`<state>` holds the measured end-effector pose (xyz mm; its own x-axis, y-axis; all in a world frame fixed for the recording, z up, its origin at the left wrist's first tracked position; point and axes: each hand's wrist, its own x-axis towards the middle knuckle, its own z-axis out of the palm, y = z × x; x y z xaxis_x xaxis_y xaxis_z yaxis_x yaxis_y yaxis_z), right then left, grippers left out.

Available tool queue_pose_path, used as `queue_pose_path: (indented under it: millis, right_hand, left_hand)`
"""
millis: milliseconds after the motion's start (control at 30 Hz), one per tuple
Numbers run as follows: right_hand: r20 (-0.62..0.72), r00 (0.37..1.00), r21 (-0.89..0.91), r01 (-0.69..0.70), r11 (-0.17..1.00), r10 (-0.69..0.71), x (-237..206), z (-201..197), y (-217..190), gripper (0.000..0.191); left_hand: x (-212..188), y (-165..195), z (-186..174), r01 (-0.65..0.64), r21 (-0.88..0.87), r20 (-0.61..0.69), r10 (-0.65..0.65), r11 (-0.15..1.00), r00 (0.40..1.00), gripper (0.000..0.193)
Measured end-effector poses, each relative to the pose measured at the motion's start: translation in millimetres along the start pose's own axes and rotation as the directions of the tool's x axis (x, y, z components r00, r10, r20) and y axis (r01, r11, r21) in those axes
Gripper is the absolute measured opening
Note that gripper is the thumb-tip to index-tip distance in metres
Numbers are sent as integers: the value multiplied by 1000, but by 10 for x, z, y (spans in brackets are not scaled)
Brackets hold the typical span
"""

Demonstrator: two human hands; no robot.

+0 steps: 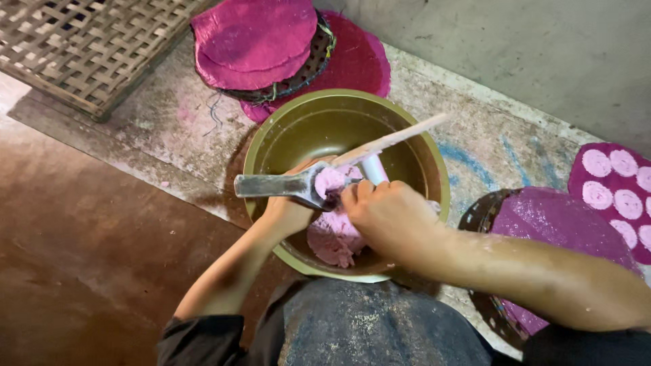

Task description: The person sits at a low table and uses a wooden hand-held extruder press to pipe pink dough into spiral rosettes onto round pink boards. They reload dough from a large bowl into the press between boards, peel finished rosettes off the press nozzle, and set filled boards aside.

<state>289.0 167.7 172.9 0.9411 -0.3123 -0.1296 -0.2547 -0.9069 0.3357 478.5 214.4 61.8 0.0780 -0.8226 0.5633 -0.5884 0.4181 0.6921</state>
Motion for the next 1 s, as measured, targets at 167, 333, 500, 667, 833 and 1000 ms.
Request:
queue_pose_path:
  millis: [167, 333, 500, 667, 833, 1000]
  right_hand:
    - [-95, 953, 303, -247, 920, 287, -331, -278, 315, 30]
    - [-400, 811, 731, 0, 683, 428, 43, 274, 64, 55]
    - [-68, 889, 891, -150, 428, 452, -68, 1019, -165, 49]
    - [-40, 858, 972, -85, 219, 512, -96, 1088, 106, 46]
    - [-186, 834, 928, -25, 372, 520, 54, 1193, -32, 42]
    - [116, 922, 848, -286, 446, 370, -157, 1226, -236, 50]
  left_hand:
    - [66, -126, -165, 399, 143, -85, -390, 906, 917, 32]
    - [64, -125, -77, 181, 206, -264, -124, 961, 957, 42]
    - [136, -373, -167, 127, 497, -289, 26, 859, 957, 50]
    - [149, -449, -88, 81, 416, -264, 35, 906, 964, 51]
    - [205, -566, 62, 365, 336, -211, -309, 868, 928, 97]
    - [246, -1144, -269, 255, 202, -367, -168, 946, 915, 64]
